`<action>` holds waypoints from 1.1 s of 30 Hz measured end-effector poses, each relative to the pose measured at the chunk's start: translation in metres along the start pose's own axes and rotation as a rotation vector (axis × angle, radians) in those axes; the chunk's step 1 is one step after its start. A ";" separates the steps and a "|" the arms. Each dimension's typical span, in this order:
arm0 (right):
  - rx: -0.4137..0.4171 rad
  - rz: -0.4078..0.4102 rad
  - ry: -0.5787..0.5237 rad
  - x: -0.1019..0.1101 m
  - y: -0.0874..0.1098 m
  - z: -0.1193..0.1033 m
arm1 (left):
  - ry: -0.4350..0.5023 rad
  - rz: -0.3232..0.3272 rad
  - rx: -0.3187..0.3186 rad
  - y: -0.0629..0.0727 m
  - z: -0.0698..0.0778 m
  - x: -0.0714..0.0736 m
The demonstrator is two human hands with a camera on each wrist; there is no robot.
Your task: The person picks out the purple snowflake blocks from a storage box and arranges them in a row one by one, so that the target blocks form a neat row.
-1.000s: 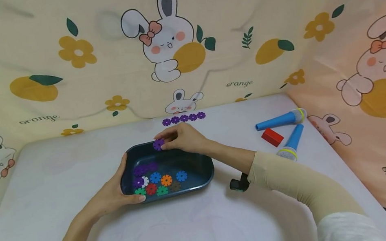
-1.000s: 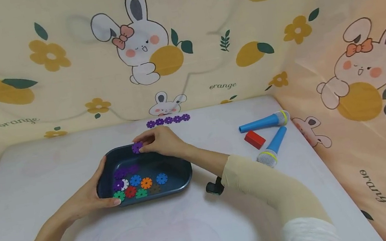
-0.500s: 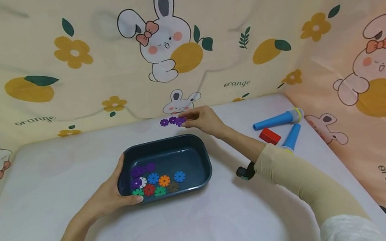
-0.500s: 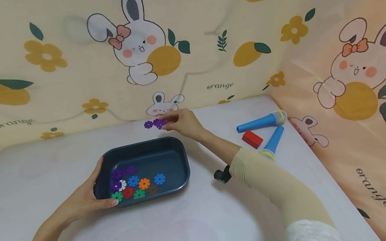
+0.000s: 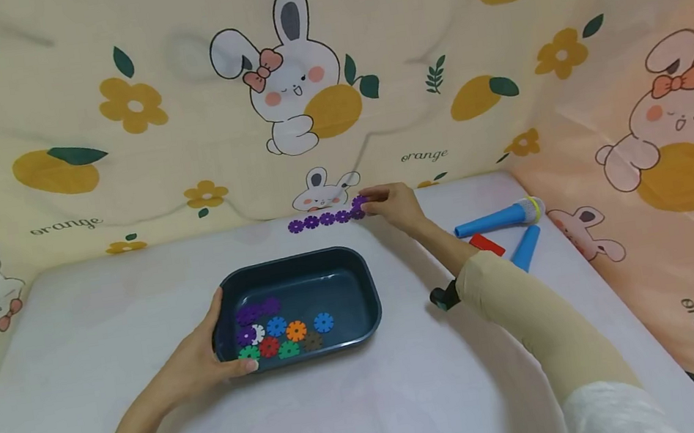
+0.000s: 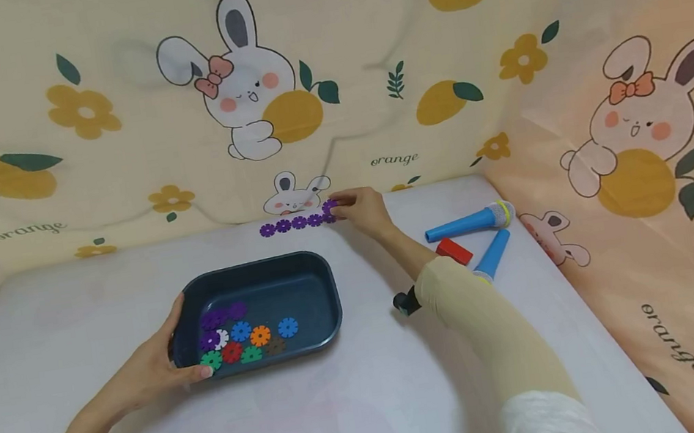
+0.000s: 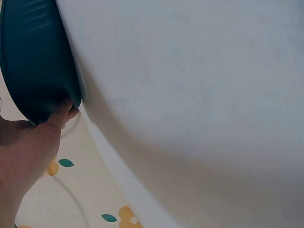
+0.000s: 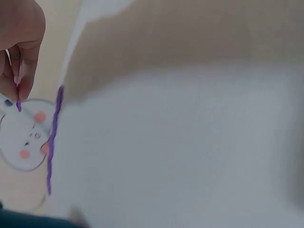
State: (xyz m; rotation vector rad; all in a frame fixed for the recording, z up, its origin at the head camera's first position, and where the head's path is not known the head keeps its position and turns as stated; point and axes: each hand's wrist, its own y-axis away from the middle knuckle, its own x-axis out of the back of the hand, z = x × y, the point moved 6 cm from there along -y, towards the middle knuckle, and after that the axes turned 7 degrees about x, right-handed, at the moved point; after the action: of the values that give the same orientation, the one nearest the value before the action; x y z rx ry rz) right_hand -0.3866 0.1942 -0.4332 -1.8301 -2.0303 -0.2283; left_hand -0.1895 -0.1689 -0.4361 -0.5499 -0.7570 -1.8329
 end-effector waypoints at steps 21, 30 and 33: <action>-0.176 0.021 0.049 0.014 -0.006 0.044 | 0.046 -0.023 0.007 -0.002 -0.001 -0.001; -0.214 -0.015 0.076 0.013 -0.009 0.043 | 0.051 -0.033 0.028 -0.003 -0.001 -0.001; -0.210 -0.019 0.083 0.014 -0.009 0.043 | 0.054 -0.036 0.031 -0.003 -0.003 -0.002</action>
State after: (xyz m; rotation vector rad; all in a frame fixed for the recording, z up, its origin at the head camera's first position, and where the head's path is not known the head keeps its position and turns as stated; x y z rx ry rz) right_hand -0.4037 0.2219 -0.4652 -1.8896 -2.0323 -0.5326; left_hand -0.1917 -0.1688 -0.4408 -0.4670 -0.7623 -1.8586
